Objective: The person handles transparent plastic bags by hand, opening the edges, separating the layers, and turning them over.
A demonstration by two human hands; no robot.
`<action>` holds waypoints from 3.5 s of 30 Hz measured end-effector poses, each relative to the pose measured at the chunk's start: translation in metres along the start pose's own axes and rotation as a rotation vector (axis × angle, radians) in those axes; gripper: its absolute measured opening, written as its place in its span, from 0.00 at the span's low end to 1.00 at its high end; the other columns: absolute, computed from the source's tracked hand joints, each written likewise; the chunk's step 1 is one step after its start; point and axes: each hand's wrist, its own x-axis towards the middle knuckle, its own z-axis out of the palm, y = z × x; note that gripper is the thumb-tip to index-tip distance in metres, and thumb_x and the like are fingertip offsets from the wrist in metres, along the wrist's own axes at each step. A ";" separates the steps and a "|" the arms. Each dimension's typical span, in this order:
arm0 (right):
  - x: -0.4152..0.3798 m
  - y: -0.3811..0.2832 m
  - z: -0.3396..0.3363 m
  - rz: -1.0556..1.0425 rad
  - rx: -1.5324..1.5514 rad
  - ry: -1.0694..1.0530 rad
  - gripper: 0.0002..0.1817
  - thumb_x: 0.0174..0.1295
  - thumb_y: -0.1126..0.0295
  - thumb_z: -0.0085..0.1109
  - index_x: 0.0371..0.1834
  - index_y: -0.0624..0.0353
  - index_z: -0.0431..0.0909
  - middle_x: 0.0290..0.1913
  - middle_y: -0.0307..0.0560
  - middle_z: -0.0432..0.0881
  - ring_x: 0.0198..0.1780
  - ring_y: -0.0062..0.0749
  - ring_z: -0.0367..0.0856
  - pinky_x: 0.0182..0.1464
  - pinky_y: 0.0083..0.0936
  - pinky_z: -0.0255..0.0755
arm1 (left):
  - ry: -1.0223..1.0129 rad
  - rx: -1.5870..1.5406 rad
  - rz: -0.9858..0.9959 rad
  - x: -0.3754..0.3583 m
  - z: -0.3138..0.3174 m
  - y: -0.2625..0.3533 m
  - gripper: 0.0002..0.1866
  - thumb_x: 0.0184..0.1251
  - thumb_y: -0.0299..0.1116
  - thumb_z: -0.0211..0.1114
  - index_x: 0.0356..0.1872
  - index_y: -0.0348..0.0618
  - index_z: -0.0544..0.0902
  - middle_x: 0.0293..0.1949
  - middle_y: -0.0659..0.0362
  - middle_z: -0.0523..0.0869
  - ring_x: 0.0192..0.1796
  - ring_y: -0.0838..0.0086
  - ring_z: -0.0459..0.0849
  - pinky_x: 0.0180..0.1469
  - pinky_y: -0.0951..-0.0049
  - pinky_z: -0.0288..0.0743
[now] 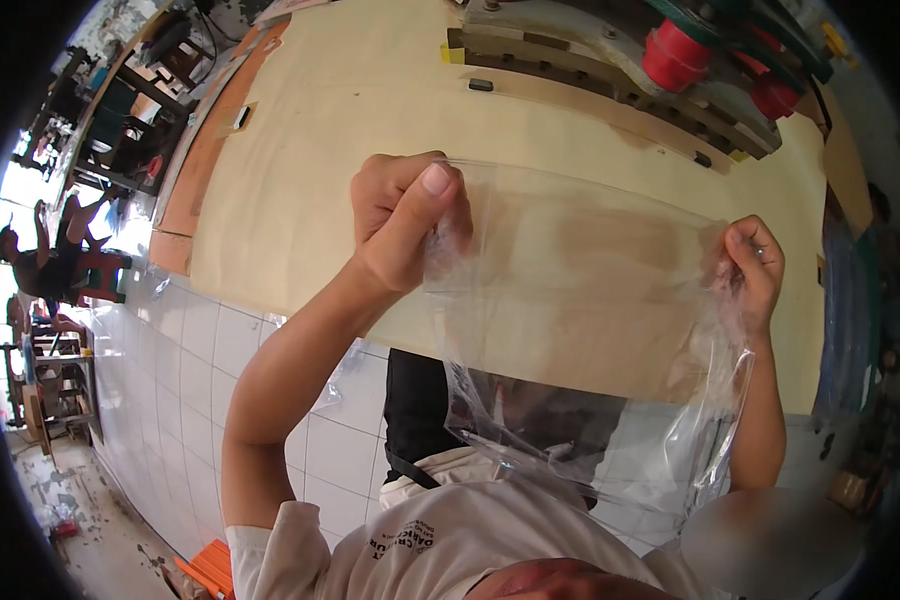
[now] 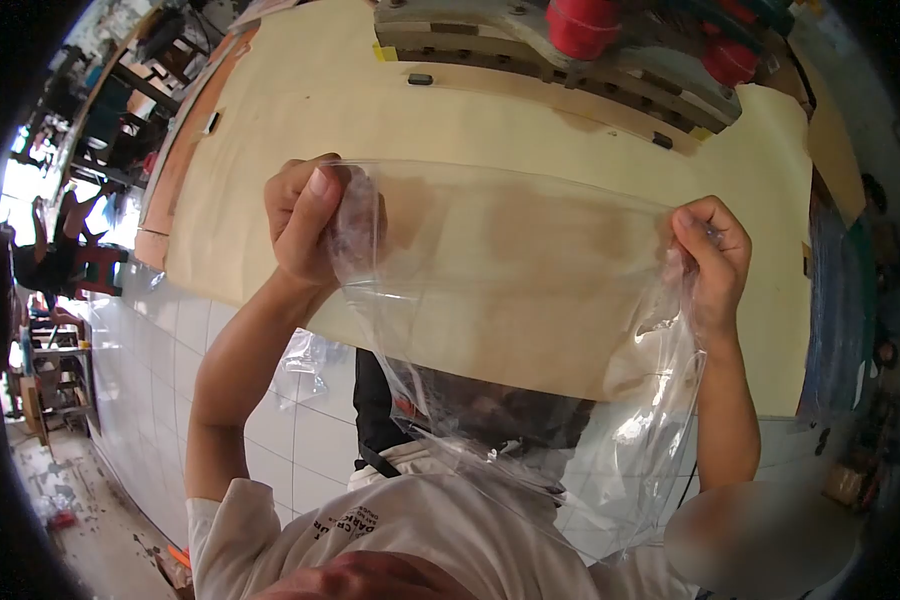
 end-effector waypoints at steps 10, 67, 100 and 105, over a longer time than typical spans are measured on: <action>-0.006 -0.003 -0.002 -0.016 0.157 0.000 0.10 0.66 0.71 0.54 0.27 0.58 0.69 0.18 0.35 0.69 0.17 0.14 0.62 0.19 0.12 0.55 | 0.036 0.000 -0.079 0.000 0.001 0.002 0.26 0.72 0.40 0.48 0.11 0.39 0.71 0.11 0.57 0.77 0.14 0.77 0.71 0.19 0.77 0.63; 0.010 -0.068 0.113 0.129 -0.232 -0.726 0.12 0.67 0.65 0.57 0.33 0.66 0.78 0.24 0.39 0.78 0.25 0.18 0.75 0.28 0.16 0.72 | -0.281 -0.095 -0.324 0.000 0.004 0.008 0.24 0.69 0.46 0.58 0.14 0.44 0.69 0.15 0.70 0.67 0.21 0.87 0.61 0.22 0.78 0.52; -0.007 -0.028 0.123 -0.094 -0.079 -0.662 0.13 0.71 0.68 0.49 0.29 0.64 0.74 0.18 0.37 0.73 0.20 0.15 0.70 0.22 0.18 0.63 | -0.731 -0.162 -0.422 0.002 0.006 -0.001 0.25 0.69 0.39 0.59 0.11 0.41 0.67 0.12 0.69 0.63 0.17 0.84 0.57 0.20 0.74 0.49; -0.009 -0.022 0.128 -0.126 -0.076 -0.615 0.13 0.71 0.67 0.48 0.29 0.64 0.73 0.18 0.37 0.73 0.20 0.14 0.70 0.22 0.17 0.64 | -0.749 -0.174 -0.509 0.003 0.009 -0.001 0.24 0.63 0.35 0.61 0.09 0.40 0.65 0.10 0.65 0.65 0.14 0.79 0.59 0.20 0.72 0.49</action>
